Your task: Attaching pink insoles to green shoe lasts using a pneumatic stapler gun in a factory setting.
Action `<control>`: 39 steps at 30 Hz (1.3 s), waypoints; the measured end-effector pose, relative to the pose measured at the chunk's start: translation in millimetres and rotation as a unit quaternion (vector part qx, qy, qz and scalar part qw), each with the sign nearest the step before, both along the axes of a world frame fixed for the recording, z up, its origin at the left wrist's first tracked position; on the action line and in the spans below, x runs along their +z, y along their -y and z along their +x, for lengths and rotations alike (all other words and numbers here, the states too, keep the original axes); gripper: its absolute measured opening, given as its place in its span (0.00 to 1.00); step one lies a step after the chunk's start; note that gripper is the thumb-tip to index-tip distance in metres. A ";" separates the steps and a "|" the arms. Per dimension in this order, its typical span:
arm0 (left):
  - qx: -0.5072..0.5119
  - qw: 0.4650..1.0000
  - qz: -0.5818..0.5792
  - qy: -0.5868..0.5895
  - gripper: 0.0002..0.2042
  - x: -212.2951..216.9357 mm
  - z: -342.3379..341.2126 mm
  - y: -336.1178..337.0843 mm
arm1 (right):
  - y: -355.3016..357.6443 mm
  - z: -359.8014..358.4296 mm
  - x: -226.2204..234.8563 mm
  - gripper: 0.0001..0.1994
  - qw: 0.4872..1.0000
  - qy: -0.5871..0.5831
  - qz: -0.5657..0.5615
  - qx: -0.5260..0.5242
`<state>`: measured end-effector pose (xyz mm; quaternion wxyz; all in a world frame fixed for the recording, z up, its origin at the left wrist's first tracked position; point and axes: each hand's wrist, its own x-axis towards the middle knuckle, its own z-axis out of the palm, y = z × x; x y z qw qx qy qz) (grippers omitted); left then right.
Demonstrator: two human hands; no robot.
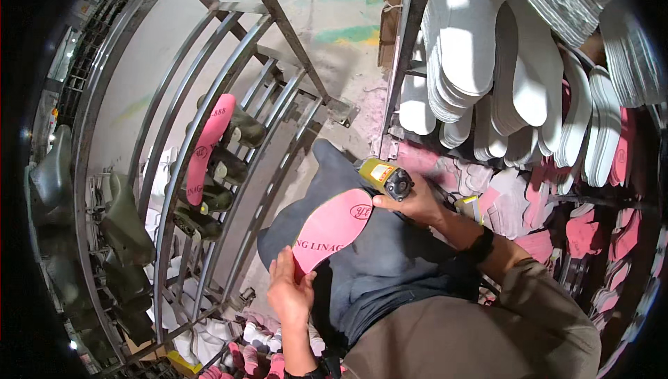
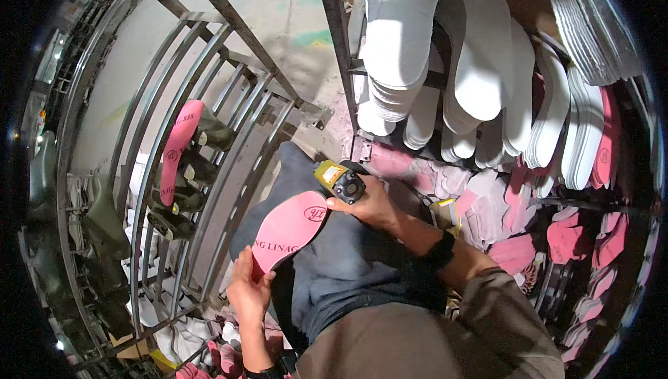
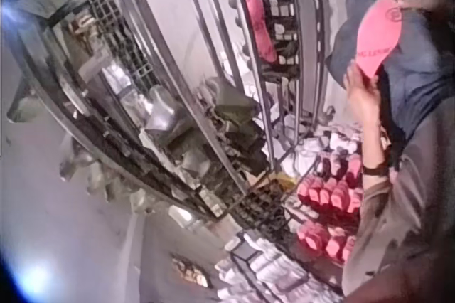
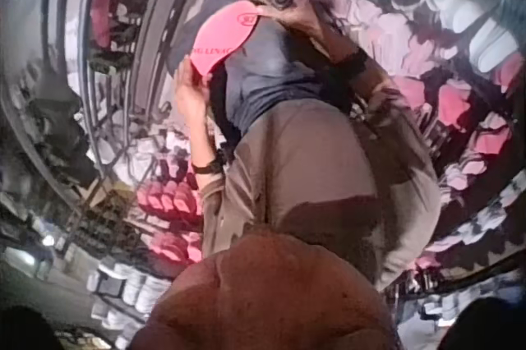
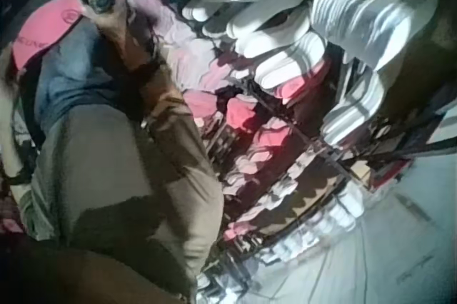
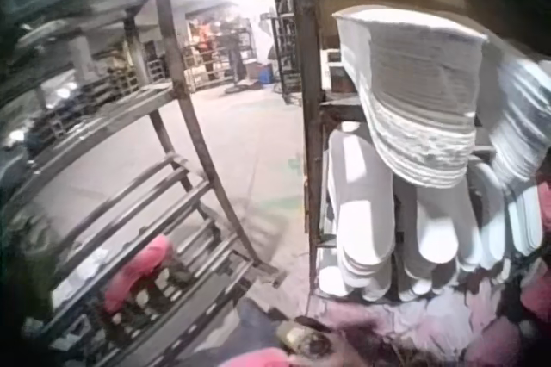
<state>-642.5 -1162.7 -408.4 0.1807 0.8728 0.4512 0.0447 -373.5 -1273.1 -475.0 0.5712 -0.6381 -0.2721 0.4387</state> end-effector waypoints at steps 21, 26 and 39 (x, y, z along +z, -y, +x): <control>0.030 0.999 -0.017 0.014 0.33 -8.1 -8.1 -0.5 | 26.8 -32.5 78.9 0.26 0.970 0.123 0.014 0.208; 0.033 0.999 0.016 0.012 0.32 -7.1 -10.2 9.5 | 30.0 -37.6 71.1 0.25 0.971 0.134 0.024 0.199; 0.033 0.998 0.047 -0.028 0.32 -8.0 -9.4 29.6 | 27.8 -55.9 81.8 0.28 0.956 0.191 0.031 0.222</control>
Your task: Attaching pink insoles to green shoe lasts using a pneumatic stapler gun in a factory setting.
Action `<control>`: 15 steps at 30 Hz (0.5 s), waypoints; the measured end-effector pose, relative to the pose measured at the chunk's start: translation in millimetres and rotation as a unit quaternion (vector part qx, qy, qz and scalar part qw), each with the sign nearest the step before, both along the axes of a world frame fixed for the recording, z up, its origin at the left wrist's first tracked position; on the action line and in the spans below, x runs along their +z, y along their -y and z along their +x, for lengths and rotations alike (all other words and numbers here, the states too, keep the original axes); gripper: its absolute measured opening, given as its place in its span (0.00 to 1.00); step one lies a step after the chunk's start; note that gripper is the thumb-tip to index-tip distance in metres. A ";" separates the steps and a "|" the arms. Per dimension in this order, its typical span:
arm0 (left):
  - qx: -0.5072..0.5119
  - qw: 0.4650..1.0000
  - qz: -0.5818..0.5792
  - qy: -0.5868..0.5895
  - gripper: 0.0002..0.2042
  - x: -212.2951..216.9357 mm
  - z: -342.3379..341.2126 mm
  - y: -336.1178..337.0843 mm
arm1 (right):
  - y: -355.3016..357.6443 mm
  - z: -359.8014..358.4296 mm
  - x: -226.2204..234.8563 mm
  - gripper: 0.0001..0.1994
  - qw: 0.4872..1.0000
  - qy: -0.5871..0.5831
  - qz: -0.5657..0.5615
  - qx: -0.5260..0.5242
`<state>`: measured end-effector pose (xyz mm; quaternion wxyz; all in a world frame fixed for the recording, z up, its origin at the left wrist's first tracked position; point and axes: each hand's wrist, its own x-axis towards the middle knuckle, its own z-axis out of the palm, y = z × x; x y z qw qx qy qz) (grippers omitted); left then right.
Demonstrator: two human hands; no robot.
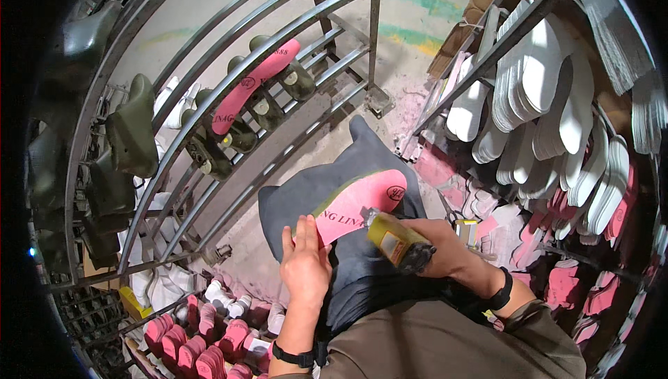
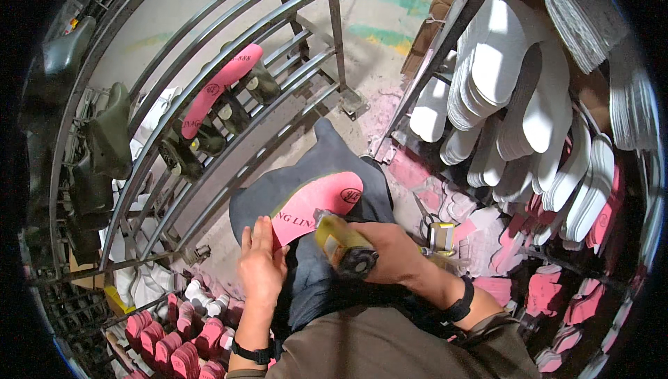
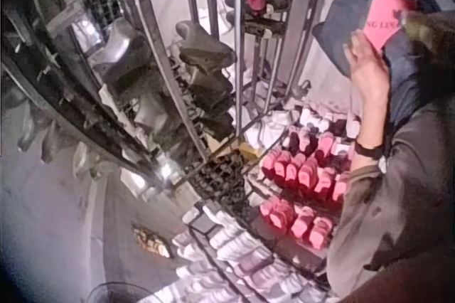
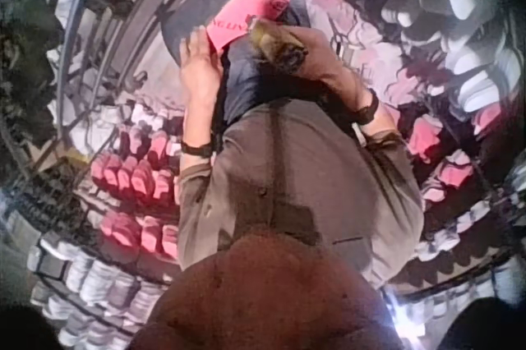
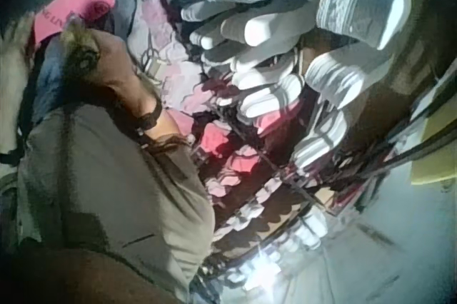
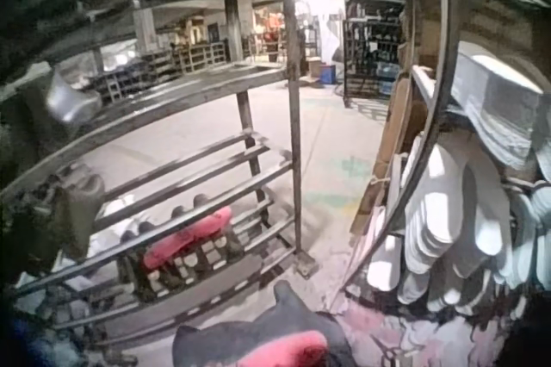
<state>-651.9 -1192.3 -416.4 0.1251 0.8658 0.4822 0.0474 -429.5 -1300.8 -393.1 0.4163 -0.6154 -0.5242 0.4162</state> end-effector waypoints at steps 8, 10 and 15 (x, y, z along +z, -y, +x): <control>0.028 0.999 0.029 0.027 0.30 -4.6 -8.8 1.0 | 25.6 16.6 -25.7 0.19 0.992 -0.004 -0.052 -0.119; 0.019 0.999 0.036 0.033 0.31 -7.0 -7.9 -1.4 | 29.8 22.9 -24.9 0.20 0.993 0.048 -0.065 -0.088; 0.057 0.995 0.039 0.076 0.31 -34.7 -15.0 4.0 | 46.3 32.1 -47.0 0.25 0.975 0.101 -0.077 -0.184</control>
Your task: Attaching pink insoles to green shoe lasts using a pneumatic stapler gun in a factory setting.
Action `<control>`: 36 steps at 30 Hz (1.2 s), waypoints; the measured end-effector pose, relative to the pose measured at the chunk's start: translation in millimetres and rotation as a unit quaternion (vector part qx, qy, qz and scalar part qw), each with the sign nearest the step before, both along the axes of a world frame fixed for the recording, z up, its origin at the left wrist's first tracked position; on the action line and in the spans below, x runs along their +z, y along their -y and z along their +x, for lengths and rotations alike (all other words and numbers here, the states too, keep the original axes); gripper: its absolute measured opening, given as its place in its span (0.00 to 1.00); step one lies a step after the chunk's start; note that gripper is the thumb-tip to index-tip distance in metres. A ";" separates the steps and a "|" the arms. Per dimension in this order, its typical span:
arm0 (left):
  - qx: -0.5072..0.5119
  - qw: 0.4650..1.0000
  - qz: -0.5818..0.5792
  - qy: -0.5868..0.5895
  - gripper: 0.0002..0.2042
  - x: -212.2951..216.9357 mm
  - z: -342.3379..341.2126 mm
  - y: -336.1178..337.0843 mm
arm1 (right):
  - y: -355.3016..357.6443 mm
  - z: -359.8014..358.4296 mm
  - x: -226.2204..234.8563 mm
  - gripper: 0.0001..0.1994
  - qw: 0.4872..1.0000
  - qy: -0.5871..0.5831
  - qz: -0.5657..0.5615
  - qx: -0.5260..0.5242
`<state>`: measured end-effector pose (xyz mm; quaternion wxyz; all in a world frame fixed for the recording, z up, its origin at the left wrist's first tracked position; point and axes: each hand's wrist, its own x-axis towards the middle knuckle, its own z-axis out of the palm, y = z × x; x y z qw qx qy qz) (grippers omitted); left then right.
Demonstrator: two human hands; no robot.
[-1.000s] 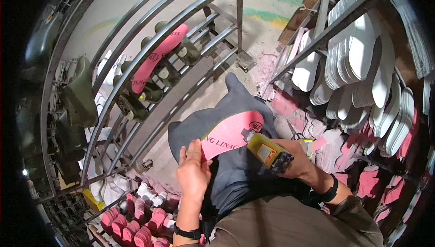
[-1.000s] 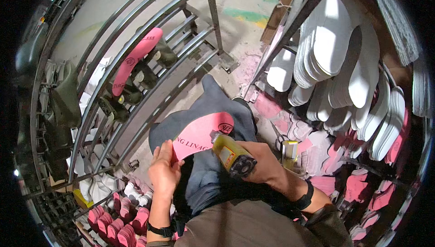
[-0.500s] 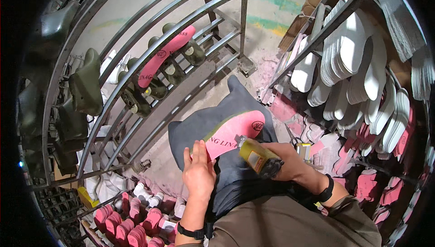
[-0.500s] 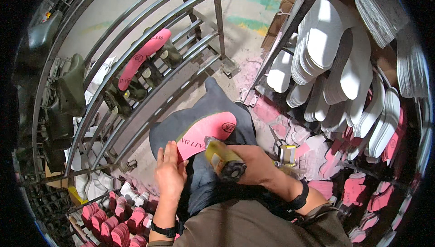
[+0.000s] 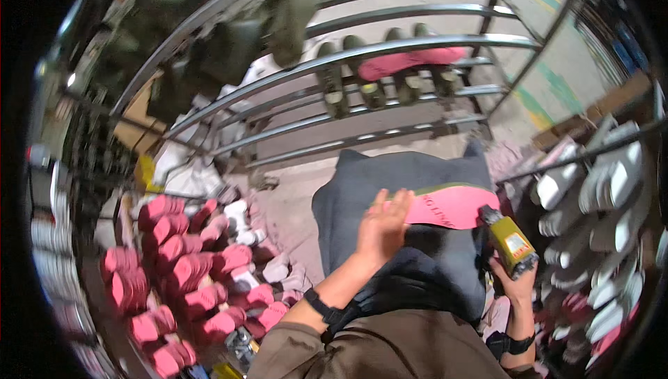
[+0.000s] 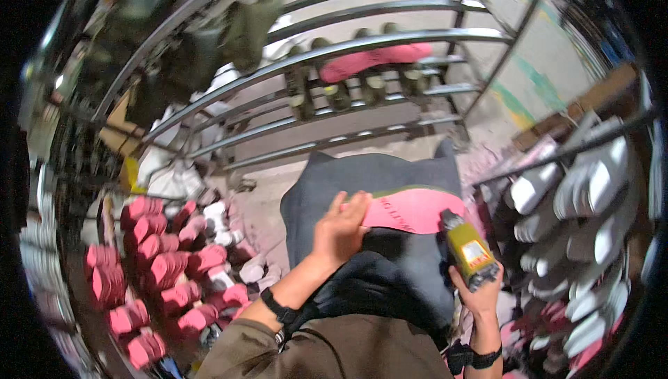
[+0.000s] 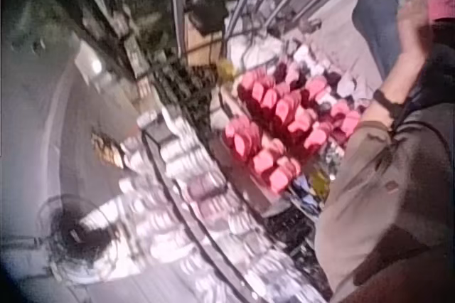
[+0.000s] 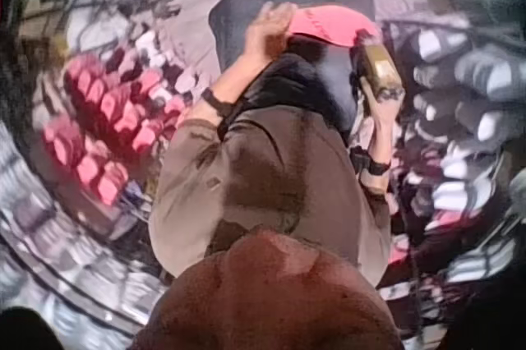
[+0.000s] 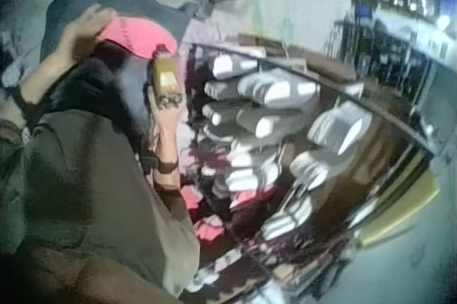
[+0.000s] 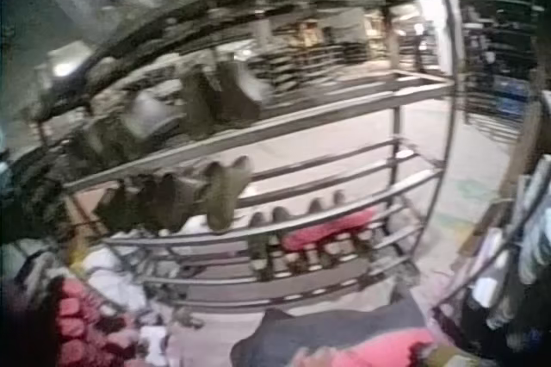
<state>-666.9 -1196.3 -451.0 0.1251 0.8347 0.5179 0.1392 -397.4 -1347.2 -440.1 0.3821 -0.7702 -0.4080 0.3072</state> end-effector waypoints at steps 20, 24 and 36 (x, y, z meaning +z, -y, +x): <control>-0.035 0.814 -0.210 0.540 0.35 107.1 6.5 -10.0 | -124.5 -71.9 163.0 0.25 0.925 -0.300 0.196 0.125; -0.008 0.895 -0.019 0.446 0.37 128.6 -2.2 9.8 | -150.7 -101.9 165.4 0.27 0.896 -0.332 0.185 0.228; 0.107 0.938 -0.010 0.330 0.37 100.7 -31.7 37.3 | -152.0 -147.5 137.3 0.27 0.870 -0.371 0.169 0.278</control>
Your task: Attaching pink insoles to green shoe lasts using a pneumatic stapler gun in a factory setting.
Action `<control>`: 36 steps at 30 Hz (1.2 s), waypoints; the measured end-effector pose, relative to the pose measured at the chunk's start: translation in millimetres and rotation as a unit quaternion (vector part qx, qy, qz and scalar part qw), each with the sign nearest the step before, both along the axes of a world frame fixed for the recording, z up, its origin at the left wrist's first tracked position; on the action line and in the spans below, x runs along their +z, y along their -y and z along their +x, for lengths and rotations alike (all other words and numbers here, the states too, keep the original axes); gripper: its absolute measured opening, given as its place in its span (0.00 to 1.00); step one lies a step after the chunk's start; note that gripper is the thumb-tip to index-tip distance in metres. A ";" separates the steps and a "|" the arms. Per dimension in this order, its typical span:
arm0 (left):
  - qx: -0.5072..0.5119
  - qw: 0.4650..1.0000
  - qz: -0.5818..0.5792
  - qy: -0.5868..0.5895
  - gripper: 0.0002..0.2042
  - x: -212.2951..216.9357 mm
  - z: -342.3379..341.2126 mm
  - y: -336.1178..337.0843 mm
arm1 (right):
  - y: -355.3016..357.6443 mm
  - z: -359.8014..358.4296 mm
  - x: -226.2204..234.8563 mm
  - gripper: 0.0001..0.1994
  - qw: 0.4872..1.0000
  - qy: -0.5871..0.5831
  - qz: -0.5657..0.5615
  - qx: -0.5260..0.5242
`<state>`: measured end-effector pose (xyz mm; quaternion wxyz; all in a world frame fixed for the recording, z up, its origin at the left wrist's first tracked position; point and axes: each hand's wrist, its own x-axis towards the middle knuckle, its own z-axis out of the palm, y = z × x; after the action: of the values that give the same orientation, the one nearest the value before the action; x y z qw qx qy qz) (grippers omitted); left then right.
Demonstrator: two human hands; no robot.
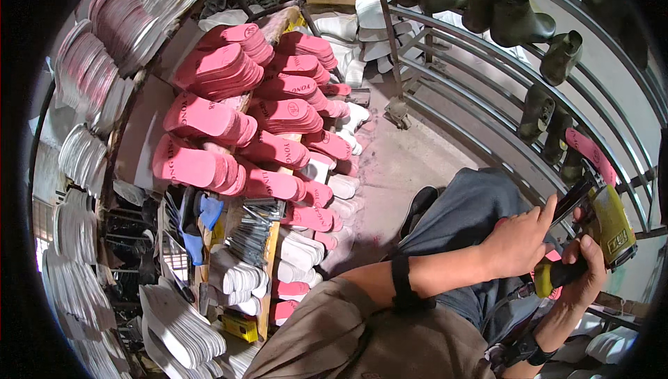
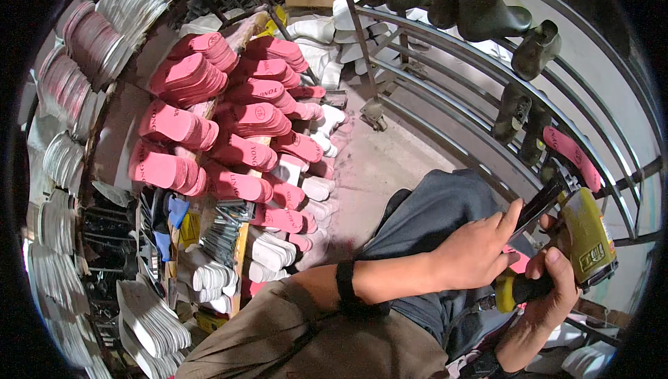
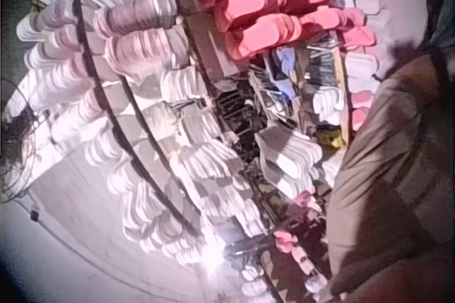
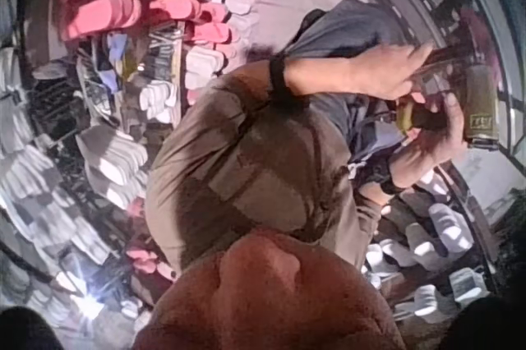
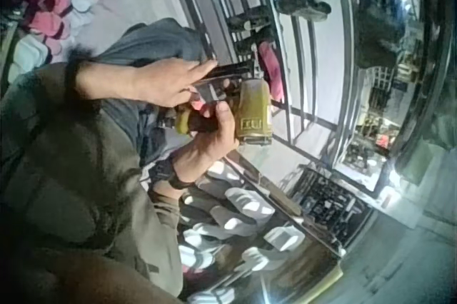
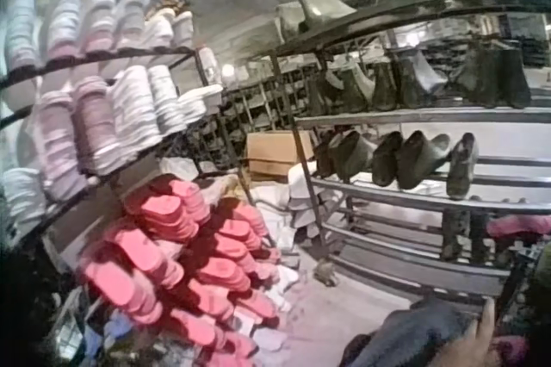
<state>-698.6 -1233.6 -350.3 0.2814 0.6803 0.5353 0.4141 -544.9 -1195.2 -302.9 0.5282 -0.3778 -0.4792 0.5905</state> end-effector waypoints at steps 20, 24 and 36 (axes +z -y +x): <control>0.043 0.993 -0.071 0.084 0.20 -38.4 -37.8 -8.3 | -31.3 6.3 -15.5 0.30 0.996 -0.039 -0.072 -0.035; 0.217 0.954 -0.196 0.057 0.03 -70.8 -133.9 68.2 | -38.8 11.5 -25.8 0.28 0.998 -0.009 -0.059 -0.007; 0.811 0.482 -0.082 0.322 0.08 -105.0 -330.7 333.7 | -39.4 17.2 -38.1 0.29 0.996 -0.039 -0.082 -0.002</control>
<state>-1029.3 -1567.3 -455.3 0.0280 -0.2627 0.7529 0.6028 -527.7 -1155.7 -341.0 0.5149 -0.3977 -0.4076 0.6408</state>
